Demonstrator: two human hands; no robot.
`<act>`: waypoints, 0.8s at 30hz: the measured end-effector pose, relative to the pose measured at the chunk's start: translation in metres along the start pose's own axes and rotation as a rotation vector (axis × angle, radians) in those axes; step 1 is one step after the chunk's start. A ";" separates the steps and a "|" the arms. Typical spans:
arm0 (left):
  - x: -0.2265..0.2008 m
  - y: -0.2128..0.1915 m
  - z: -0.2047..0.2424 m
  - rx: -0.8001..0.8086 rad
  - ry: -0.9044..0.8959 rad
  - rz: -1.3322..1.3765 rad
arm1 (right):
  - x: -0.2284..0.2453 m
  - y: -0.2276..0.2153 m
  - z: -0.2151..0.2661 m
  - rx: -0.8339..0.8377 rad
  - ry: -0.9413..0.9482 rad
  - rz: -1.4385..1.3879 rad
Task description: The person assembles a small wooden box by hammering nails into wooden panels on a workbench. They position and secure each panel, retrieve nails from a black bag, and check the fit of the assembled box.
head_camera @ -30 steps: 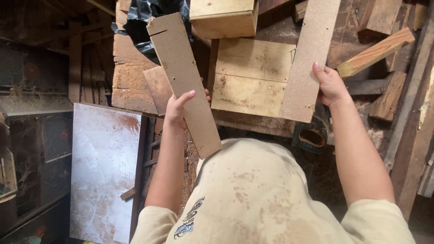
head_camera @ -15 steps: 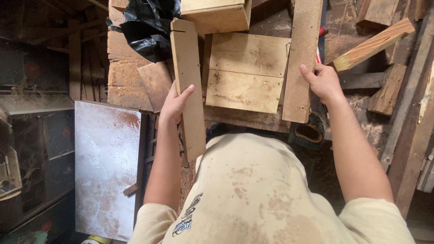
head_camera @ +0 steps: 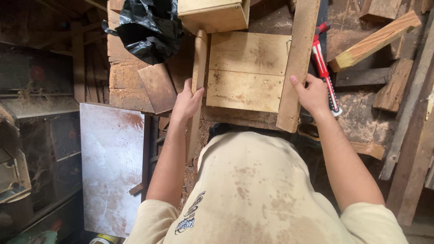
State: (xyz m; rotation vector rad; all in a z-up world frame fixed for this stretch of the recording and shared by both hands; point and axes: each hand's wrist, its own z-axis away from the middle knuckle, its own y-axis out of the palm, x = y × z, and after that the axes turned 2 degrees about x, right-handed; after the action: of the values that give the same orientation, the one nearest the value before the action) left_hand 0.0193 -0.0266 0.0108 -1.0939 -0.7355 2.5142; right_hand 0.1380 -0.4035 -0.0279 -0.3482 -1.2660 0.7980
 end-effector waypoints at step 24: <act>0.001 0.008 -0.006 0.023 0.045 -0.070 | 0.035 -0.042 -0.020 0.259 0.413 0.391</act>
State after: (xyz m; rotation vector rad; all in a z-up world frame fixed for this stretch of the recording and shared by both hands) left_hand 0.0227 -0.0305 0.0023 -1.0938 -0.7179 2.4262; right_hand 0.1743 -0.4041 0.0181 -0.5277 -0.7039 1.1420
